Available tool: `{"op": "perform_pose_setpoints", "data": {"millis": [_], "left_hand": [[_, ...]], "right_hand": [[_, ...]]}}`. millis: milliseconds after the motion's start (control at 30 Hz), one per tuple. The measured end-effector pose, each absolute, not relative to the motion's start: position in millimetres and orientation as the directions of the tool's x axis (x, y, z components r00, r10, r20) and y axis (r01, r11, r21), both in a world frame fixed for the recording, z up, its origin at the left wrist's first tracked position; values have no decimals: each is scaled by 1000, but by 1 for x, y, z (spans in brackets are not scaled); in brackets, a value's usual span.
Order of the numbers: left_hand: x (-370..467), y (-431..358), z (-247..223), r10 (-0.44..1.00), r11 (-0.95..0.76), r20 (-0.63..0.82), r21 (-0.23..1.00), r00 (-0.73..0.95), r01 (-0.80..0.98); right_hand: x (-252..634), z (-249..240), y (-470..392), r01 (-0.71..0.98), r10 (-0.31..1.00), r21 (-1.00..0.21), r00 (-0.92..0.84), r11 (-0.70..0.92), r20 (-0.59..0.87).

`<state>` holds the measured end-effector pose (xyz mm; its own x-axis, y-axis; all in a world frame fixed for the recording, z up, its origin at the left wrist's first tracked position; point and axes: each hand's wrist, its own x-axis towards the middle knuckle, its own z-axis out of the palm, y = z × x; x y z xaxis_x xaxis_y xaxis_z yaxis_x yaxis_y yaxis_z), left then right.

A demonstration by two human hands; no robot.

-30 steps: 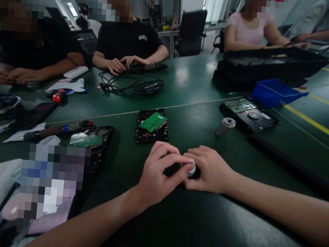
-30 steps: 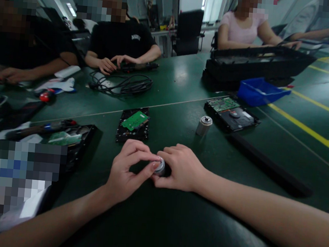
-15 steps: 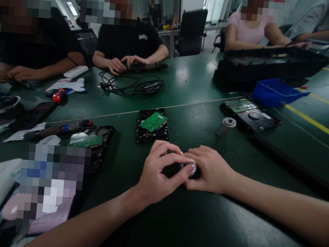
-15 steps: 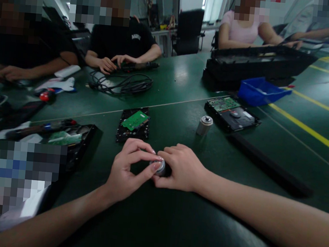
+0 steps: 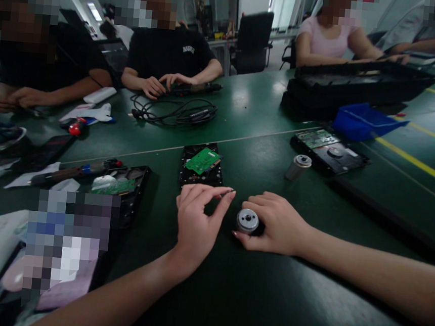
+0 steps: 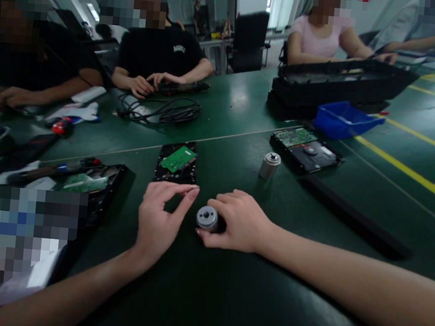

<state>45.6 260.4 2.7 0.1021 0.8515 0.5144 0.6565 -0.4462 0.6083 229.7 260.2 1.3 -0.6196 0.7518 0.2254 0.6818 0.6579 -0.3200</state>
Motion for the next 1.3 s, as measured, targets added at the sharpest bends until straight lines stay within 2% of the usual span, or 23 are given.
{"op": "perform_pose_setpoints", "data": {"millis": [100,167,333,567,800,1067,1200,1300], "left_hand": [[45,264,-1,917,-275,397,576,30,770],[44,264,-3,937,-225,348,540,28,811],[44,262,-2,960,-177,276,471,46,864],[44,262,0,973,-147,227,457,45,877],[40,265,-10,933,-273,345,504,100,820],[41,267,-8,926,-323,349,542,142,776],[44,267,0,892,-425,417,638,175,642],[45,264,5,829,-549,508,654,236,521]], "right_hand": [[229,2,260,681,752,-323,-619,657,227],[229,3,259,680,752,-324,-619,658,228],[229,3,260,680,753,-328,-616,656,229],[229,4,260,674,748,-327,-620,662,236],[229,4,260,675,749,-328,-619,661,238],[229,4,259,677,749,-321,-618,662,240],[230,2,260,681,748,-310,-617,664,246],[230,1,260,676,744,-312,-624,667,238]]}}
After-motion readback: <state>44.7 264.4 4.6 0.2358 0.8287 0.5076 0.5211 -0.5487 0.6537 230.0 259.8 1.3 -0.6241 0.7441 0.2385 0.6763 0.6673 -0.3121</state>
